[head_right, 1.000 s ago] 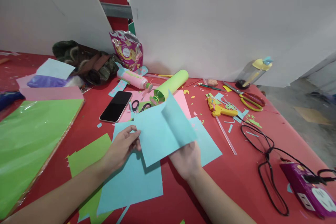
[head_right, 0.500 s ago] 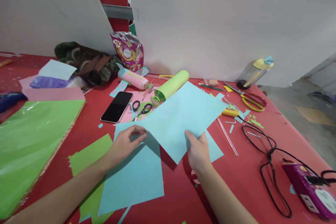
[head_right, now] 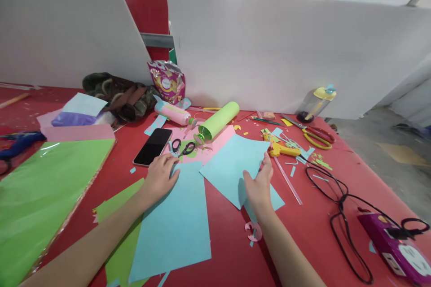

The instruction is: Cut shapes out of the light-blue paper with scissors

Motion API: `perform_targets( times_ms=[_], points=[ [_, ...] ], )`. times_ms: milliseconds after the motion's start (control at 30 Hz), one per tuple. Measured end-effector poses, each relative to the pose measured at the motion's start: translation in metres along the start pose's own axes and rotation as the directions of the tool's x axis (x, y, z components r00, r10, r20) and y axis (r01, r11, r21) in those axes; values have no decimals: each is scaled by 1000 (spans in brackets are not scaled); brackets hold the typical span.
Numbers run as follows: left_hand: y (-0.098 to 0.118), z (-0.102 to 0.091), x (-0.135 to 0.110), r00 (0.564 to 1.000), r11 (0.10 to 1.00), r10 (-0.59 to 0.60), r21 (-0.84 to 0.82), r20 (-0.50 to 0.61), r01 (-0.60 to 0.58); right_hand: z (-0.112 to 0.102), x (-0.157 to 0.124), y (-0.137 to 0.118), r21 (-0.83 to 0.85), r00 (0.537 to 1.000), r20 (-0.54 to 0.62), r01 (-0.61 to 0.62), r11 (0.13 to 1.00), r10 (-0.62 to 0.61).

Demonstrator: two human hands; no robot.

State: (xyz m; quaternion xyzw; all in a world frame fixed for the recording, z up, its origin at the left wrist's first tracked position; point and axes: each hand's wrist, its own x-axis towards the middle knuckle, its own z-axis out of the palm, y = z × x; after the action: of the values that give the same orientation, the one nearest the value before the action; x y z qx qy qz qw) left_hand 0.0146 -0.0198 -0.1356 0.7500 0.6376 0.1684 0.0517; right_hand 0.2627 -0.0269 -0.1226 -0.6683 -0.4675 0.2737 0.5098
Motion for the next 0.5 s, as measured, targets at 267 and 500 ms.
perform_targets(
  times_ms=[267, 500],
  points=[
    [9, -9, 22, 997, 990, -39, 137, 72, 29, 7, -11, 0, -413, 975, 4, 202, 888, -220],
    [14, -9, 53, 978, 984, -136, 138, 159, 114, 14, -20, 3, -552, 958, 94, 275, 787, -270]
  ],
)
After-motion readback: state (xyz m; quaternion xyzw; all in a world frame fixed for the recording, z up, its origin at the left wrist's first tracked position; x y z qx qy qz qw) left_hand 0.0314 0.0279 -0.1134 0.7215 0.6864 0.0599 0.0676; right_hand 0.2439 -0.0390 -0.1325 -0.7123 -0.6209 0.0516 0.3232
